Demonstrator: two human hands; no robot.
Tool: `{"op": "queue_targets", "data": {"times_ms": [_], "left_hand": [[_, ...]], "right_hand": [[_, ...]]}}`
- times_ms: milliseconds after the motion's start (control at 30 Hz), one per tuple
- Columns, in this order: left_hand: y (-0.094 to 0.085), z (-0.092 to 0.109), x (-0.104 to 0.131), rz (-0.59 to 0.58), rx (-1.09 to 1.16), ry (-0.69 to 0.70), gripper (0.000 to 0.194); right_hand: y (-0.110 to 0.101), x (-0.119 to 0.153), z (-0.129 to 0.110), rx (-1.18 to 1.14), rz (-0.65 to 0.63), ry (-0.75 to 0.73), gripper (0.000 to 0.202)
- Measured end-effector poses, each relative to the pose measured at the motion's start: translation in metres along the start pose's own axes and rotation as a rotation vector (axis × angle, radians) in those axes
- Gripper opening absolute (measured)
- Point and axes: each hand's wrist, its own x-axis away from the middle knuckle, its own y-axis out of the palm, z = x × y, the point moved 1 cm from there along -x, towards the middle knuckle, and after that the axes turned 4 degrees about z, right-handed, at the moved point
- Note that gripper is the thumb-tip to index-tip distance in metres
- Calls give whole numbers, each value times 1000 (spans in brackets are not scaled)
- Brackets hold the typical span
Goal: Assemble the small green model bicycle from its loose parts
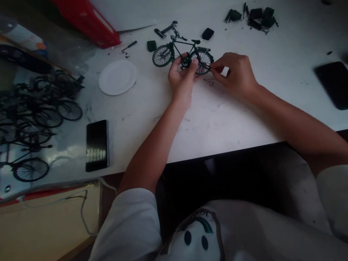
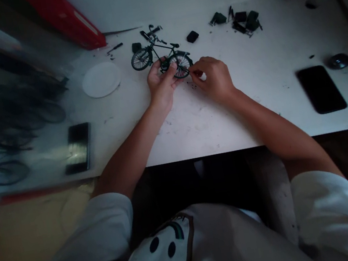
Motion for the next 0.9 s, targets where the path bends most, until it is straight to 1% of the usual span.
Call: {"op": "queue_targets", "data": {"times_ms": [67,167,233,333,400,500,567,600,667,767,833,900], "left_hand": [[0,0,1,6,1,18,56],[0,1,2,8,-27,54,33],[0,2,3,7,-42,86,27],[1,3,4,15,-36,90,34],[2,2,5,9,-31,76,45],[3,0,6,0,-43,50,67],[3,-1,6,16,-50,33,74],[2,-1,6,22,-45,39,73],[1,-1,4,22,-33,78,65],[-1,0,-1,18,-30,113,52],[-1,0,-3,38,-14,102,53],[1,0,-4,47,30,77,61]], "right_hand": [[1,0,1,2,19,-25,20],[4,0,6,0,47,-75,21],[6,1,10,-1,61,-110,23],[8,0,12,21,53,-122,27],[7,0,11,25,23,-99,28],[4,-2,7,3,-77,-57,24],[3,-3,6,-10,-141,-48,20],[2,-4,7,-18,-157,-47,20],[0,-6,10,-18,-161,-37,22],[-4,-8,18,48,-163,-24,26],[-7,-9,21,116,-211,-31,26],[-10,-9,22,171,-278,-37,24]]}}
